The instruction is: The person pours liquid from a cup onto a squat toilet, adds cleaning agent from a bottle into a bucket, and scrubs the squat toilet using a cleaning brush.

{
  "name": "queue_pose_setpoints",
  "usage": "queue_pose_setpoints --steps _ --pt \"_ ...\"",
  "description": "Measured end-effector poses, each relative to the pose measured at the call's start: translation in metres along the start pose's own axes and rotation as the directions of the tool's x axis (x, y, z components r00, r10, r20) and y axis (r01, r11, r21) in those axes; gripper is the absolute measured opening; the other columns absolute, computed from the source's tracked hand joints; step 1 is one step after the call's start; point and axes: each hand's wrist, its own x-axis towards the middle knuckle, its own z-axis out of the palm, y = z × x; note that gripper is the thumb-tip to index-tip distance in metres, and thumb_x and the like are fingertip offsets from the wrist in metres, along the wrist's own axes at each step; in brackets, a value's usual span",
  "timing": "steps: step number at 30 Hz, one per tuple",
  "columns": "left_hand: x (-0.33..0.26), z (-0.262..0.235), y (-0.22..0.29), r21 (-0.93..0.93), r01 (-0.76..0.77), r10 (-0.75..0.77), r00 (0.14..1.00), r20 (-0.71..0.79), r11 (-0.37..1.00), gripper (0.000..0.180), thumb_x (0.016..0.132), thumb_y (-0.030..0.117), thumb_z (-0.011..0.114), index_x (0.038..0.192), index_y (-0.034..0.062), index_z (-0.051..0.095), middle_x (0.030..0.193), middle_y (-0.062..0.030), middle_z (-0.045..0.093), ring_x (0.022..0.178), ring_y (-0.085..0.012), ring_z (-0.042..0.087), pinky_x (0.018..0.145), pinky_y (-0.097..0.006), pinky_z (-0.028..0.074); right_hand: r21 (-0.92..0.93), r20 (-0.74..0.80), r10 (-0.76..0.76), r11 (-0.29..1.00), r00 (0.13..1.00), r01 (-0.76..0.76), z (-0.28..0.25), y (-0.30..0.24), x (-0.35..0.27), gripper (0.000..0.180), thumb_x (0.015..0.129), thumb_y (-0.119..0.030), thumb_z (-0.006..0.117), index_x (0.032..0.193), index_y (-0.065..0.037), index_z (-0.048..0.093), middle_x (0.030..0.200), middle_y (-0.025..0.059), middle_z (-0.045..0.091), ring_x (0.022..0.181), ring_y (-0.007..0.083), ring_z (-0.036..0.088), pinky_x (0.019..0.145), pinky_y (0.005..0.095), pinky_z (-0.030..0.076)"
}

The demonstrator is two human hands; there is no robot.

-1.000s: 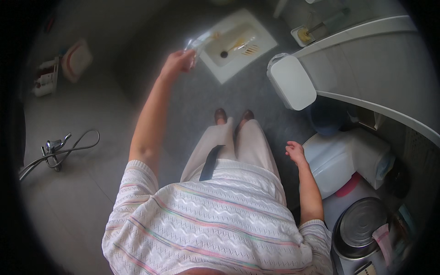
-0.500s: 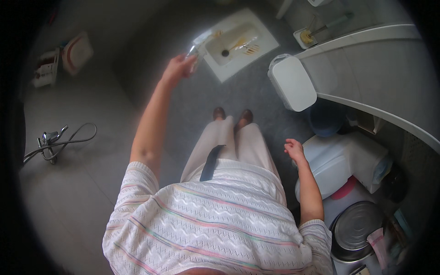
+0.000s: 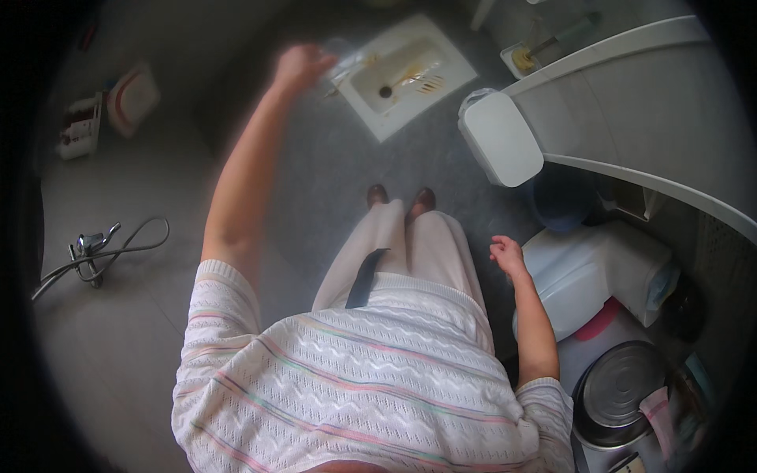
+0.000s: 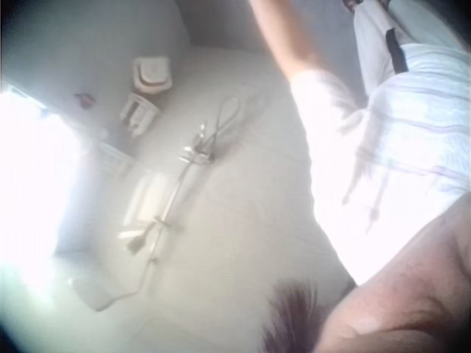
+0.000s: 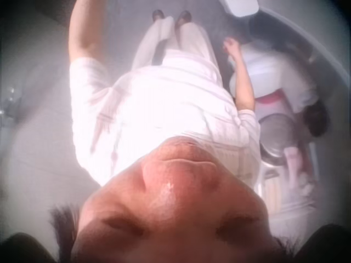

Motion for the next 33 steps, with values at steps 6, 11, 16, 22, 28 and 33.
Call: queue_pose_setpoints --steps 6,11,16,22,28,33 --pt "0.003 -0.004 0.021 0.146 -0.032 0.028 0.999 0.029 0.989 0.055 0.068 0.041 0.061 0.11 0.0074 0.055 0.104 -0.0118 0.058 0.1 -0.0247 0.054 0.084 -0.035 0.043 0.038 -0.01 0.039 0.999 0.999 -0.039 -0.006 0.016 -0.003 0.033 0.075 -0.01 0.055 0.106 0.001 0.052 0.072 0.0042 0.059 0.058 0.0091 0.055 0.049 0.0215 0.041" --pt "0.005 -0.003 0.022 0.102 -0.012 0.006 0.998 0.056 0.995 0.056 0.068 0.043 0.06 0.111 0.0065 0.054 0.104 -0.0115 0.059 0.1 -0.0242 0.053 0.085 -0.035 0.042 0.007 -0.026 0.038 0.999 0.999 -0.038 -0.009 0.021 -0.002 0.034 0.075 -0.01 0.055 0.107 0.001 0.051 0.073 0.0046 0.06 0.057 0.0095 0.055 0.05 0.0222 0.042" --pt "0.002 0.009 0.009 0.123 -0.054 0.055 0.998 0.001 0.991 0.06 0.069 0.044 0.06 0.113 0.0047 0.052 0.101 -0.0115 0.059 0.097 -0.0232 0.055 0.083 -0.034 0.043 0.002 -0.024 0.025 1.0 0.999 -0.025 -0.008 0.025 0.0 0.035 0.075 -0.011 0.055 0.108 0.001 0.051 0.073 0.005 0.06 0.057 0.0094 0.055 0.051 0.0223 0.042" --pt "-0.011 0.009 0.008 -0.206 0.107 -0.095 0.993 0.068 0.973 0.06 0.07 0.04 0.062 0.113 -0.0006 0.051 0.063 -0.009 0.059 0.056 -0.0136 0.058 0.052 -0.026 0.046 0.032 -0.007 0.03 0.999 1.0 -0.03 -0.008 0.034 0.0 0.036 0.075 -0.011 0.055 0.108 0.001 0.051 0.074 0.0049 0.06 0.057 0.0094 0.055 0.051 0.0218 0.042" --pt "-0.03 0.025 0.002 -0.41 0.207 -0.142 0.973 0.182 0.888 0.056 0.076 0.043 0.059 0.11 -0.0009 0.052 0.061 -0.0067 0.058 0.053 -0.0133 0.056 0.044 -0.026 0.042 0.079 -0.002 0.026 0.997 1.0 -0.026 -0.014 0.052 0.003 0.036 0.075 -0.01 0.054 0.108 0.001 0.05 0.073 0.0045 0.059 0.058 0.0096 0.055 0.051 0.0223 0.043" --pt "-0.037 0.013 0.01 -0.616 0.24 -0.076 0.957 0.28 0.75 0.052 0.08 0.044 0.054 0.109 0.0012 0.05 0.072 -0.0085 0.061 0.06 -0.015 0.059 0.046 -0.024 0.042 0.081 -0.028 0.076 0.994 0.997 -0.073 -0.018 0.055 0.001 0.036 0.075 -0.01 0.055 0.109 0.001 0.05 0.075 0.0051 0.059 0.058 0.01 0.055 0.051 0.0223 0.043"
